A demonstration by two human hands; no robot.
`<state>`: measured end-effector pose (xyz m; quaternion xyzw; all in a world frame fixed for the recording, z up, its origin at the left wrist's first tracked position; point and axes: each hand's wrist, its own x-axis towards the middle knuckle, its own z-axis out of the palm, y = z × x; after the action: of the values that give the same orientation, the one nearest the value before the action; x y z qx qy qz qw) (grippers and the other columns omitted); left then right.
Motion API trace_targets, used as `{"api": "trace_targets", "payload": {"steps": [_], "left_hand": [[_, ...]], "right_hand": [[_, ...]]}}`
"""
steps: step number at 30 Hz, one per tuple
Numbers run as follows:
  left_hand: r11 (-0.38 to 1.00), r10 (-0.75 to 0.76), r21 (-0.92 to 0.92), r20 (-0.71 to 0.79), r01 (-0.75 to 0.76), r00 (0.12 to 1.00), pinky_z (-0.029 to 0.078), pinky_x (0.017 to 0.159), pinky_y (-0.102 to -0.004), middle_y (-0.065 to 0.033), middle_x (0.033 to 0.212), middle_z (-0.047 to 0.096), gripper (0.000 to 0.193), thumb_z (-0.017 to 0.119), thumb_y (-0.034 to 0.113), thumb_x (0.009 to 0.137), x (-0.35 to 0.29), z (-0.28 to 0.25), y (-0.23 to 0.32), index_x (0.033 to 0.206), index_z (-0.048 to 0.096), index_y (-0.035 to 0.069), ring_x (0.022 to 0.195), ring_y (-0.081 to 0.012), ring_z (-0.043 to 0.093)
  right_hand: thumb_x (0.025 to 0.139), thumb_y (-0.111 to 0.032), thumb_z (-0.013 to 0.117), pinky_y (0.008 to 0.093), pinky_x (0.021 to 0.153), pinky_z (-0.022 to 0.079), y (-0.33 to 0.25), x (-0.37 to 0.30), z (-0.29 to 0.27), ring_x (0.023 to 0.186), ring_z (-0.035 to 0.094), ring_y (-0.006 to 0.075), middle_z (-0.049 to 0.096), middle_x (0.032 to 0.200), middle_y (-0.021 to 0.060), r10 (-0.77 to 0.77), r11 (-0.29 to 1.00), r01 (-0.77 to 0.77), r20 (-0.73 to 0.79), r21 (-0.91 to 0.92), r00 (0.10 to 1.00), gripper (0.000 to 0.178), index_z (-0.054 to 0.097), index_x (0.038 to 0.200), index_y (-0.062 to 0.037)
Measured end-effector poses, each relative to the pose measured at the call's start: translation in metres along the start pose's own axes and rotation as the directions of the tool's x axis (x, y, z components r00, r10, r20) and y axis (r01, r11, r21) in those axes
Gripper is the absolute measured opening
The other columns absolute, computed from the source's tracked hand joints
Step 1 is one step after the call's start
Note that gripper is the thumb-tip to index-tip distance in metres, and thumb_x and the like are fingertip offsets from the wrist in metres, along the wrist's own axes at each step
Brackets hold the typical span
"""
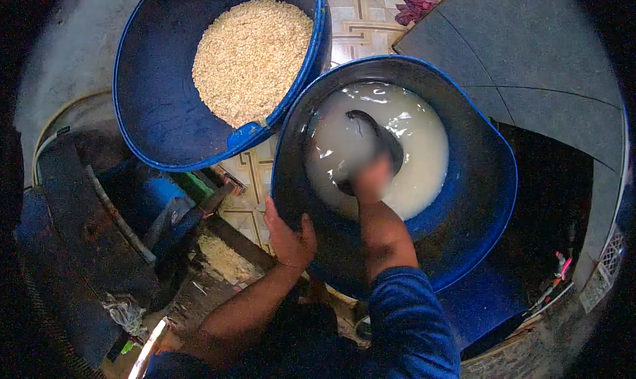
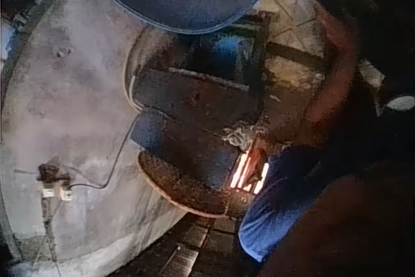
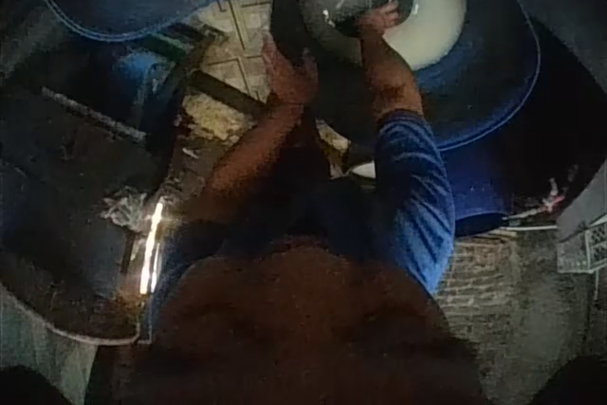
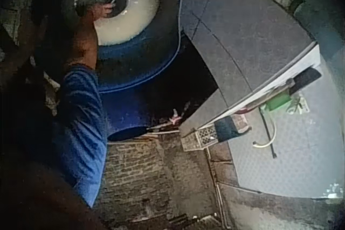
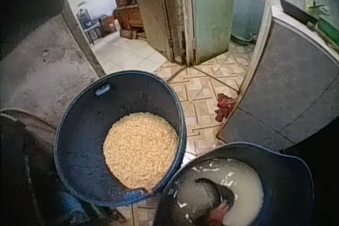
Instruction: The person cleans grains by scooping them from one large blue bin into another using a bucket, then tips a large bin to drain excess water onto the tiled floor.
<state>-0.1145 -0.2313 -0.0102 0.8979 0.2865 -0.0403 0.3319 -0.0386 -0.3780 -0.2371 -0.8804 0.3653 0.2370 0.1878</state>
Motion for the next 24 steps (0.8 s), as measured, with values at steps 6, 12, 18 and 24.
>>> {"api": "trace_targets", "payload": {"steps": [6, 12, 18, 24], "left_hand": [[0.999, 0.038, 0.001, -0.022, -0.038, 0.999, 0.033, 0.099, -0.0477, -0.0313, 0.134, 0.032, 0.075, 0.058, 0.019, 0.079, 0.002, -0.002, 0.002, 0.136, 0.018, -0.009, 0.120, -0.0463, 0.036], [0.997, -0.074, -0.029, 0.054, 0.076, 0.996, 0.034, 0.099, -0.0482, -0.0307, 0.131, 0.034, 0.076, 0.059, 0.017, 0.077, 0.002, -0.006, 0.006, 0.136, 0.018, -0.008, 0.119, -0.0464, 0.036], [0.993, 0.120, -0.005, -0.105, -0.121, 0.987, 0.034, 0.098, -0.0476, -0.0314, 0.128, 0.035, 0.077, 0.058, 0.015, 0.076, 0.004, -0.002, 0.001, 0.138, 0.018, -0.006, 0.117, -0.0467, 0.038], [0.989, 0.140, -0.017, -0.154, -0.144, 0.978, 0.034, 0.099, -0.0462, -0.0316, 0.123, 0.040, 0.076, 0.058, 0.010, 0.073, 0.002, -0.002, 0.005, 0.137, 0.020, -0.009, 0.116, -0.0461, 0.040]], "right_hand": [[0.076, -0.014, 0.065, 0.0490, 0.093, 0.040, -0.003, -0.014, -0.002, 0.120, 0.032, 0.0435, 0.027, 0.137, 0.0198, -0.062, 0.996, 0.049, -0.176, -0.077, 0.983, 0.075, 0.023, 0.139, -0.0123], [0.089, -0.029, 0.049, 0.0464, 0.085, 0.044, 0.005, -0.029, -0.019, 0.104, 0.053, 0.0392, 0.056, 0.110, 0.0227, -0.185, 0.971, 0.136, 0.258, 0.198, 0.948, 0.029, 0.055, 0.104, -0.0045], [0.087, -0.026, 0.050, 0.0468, 0.076, 0.045, 0.006, -0.056, -0.071, 0.090, 0.058, 0.0416, 0.062, 0.088, 0.0231, -0.346, 0.938, 0.331, 0.307, 0.102, 0.886, 0.027, 0.057, 0.094, -0.0013], [0.088, -0.020, 0.055, 0.0292, 0.069, 0.043, 0.041, -0.073, -0.148, 0.072, 0.054, 0.0138, 0.060, 0.075, 0.0040, -0.376, 0.910, 0.275, 0.336, 0.311, 0.863, 0.019, 0.057, 0.080, -0.0025]]}}
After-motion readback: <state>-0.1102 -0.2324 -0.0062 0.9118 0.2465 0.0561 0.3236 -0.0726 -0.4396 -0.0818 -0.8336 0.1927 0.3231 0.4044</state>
